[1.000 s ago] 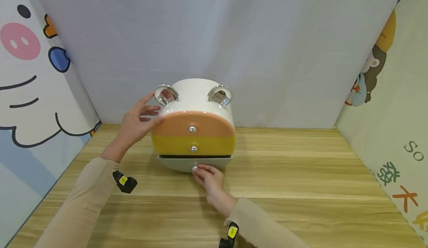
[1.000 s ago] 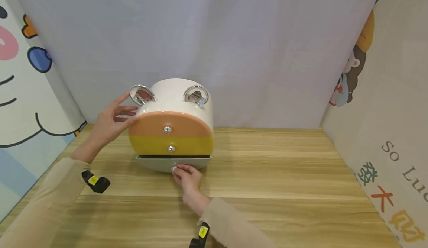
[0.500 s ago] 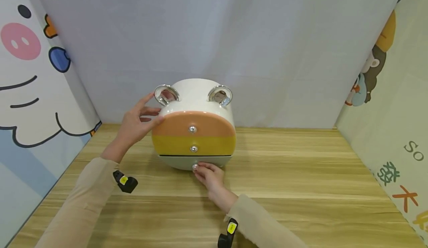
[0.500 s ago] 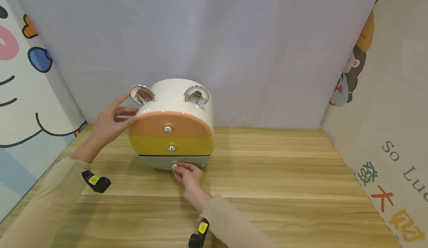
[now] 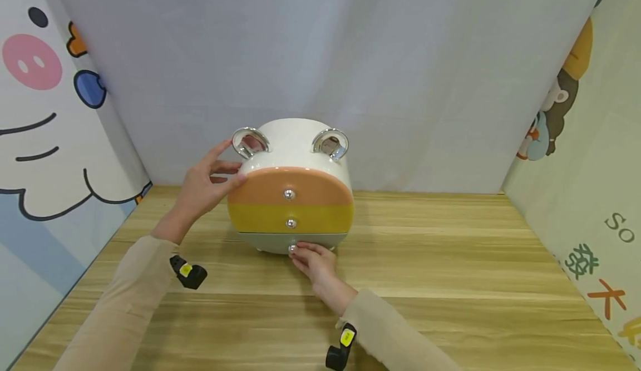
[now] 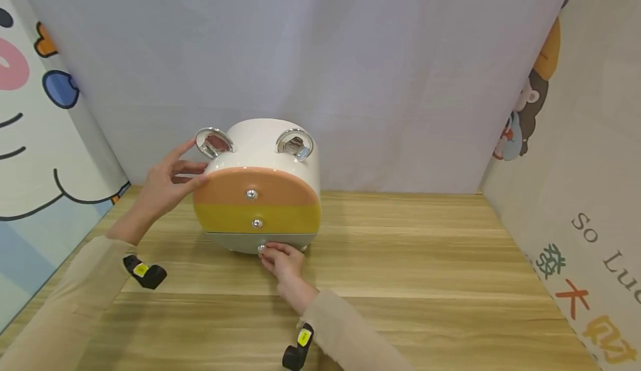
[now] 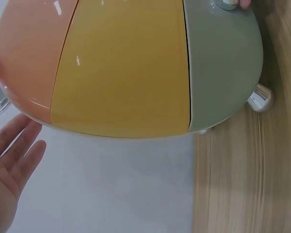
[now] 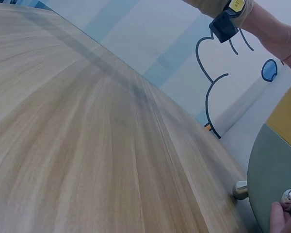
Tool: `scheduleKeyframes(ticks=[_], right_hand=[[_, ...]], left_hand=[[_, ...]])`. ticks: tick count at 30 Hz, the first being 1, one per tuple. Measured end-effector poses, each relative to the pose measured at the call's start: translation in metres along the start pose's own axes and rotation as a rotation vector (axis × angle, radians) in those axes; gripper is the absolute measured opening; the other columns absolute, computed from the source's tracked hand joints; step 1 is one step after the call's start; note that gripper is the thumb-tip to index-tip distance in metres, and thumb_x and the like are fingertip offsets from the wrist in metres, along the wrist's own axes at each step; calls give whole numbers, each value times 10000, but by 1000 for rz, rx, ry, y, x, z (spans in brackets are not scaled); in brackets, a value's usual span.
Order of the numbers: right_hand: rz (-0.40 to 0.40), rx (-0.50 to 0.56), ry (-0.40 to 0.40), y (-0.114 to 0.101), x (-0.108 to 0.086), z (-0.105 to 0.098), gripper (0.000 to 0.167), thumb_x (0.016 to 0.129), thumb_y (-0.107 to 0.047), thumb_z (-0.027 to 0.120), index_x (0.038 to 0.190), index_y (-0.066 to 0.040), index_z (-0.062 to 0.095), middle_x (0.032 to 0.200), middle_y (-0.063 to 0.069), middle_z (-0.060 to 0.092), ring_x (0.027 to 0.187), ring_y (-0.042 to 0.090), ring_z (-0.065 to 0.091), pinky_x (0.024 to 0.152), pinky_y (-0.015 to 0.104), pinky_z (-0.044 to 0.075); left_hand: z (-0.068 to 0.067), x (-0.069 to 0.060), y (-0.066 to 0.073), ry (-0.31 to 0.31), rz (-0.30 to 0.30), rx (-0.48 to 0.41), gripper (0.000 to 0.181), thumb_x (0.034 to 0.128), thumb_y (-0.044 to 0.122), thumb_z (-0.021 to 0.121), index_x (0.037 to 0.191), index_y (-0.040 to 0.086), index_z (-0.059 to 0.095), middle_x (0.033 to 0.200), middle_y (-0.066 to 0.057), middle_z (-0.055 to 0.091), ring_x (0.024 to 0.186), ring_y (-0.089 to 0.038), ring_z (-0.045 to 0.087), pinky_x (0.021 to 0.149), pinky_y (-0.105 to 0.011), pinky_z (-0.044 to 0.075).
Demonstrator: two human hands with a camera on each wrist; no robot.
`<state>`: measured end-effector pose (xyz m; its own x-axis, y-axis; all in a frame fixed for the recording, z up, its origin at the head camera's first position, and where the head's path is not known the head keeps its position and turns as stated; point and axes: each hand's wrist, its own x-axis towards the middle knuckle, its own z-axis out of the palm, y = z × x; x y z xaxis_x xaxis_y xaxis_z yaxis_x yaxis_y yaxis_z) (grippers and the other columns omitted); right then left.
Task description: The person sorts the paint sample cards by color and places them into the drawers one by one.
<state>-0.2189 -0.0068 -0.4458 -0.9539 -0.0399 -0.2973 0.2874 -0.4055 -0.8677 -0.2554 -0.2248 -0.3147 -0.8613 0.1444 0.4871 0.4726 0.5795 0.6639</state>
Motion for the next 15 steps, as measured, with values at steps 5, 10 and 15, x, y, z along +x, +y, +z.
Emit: scheduleKeyframes(ticks=[5,10,15], right_hand=[[-1,2,-2,0,0,0,185,825,49,592,1000,104,573,752,30,637,730,132,631,791,313,530],[-4,1,-5,-1,0,0,186,823,51,593,998,109,574,748,27,638,725,130,632,786,310,532],[-11,-6,-9,0,0,-1,180,823,51,597,992,109,580,750,29,640,723,127,633,772,300,535]], left_hand=[[1,0,0,-6,-3,-8,717,847,237,644,1445,176,255,1107,-179,623,1018,-298,586,836,-461,492],[1,0,0,-5,-1,-13,713,848,216,643,1445,180,255,1106,-183,623,1018,-305,587,835,-458,495],[0,0,1,-6,-6,-13,713,848,213,643,1445,181,255,1106,-178,624,1018,-295,588,834,-440,498]])
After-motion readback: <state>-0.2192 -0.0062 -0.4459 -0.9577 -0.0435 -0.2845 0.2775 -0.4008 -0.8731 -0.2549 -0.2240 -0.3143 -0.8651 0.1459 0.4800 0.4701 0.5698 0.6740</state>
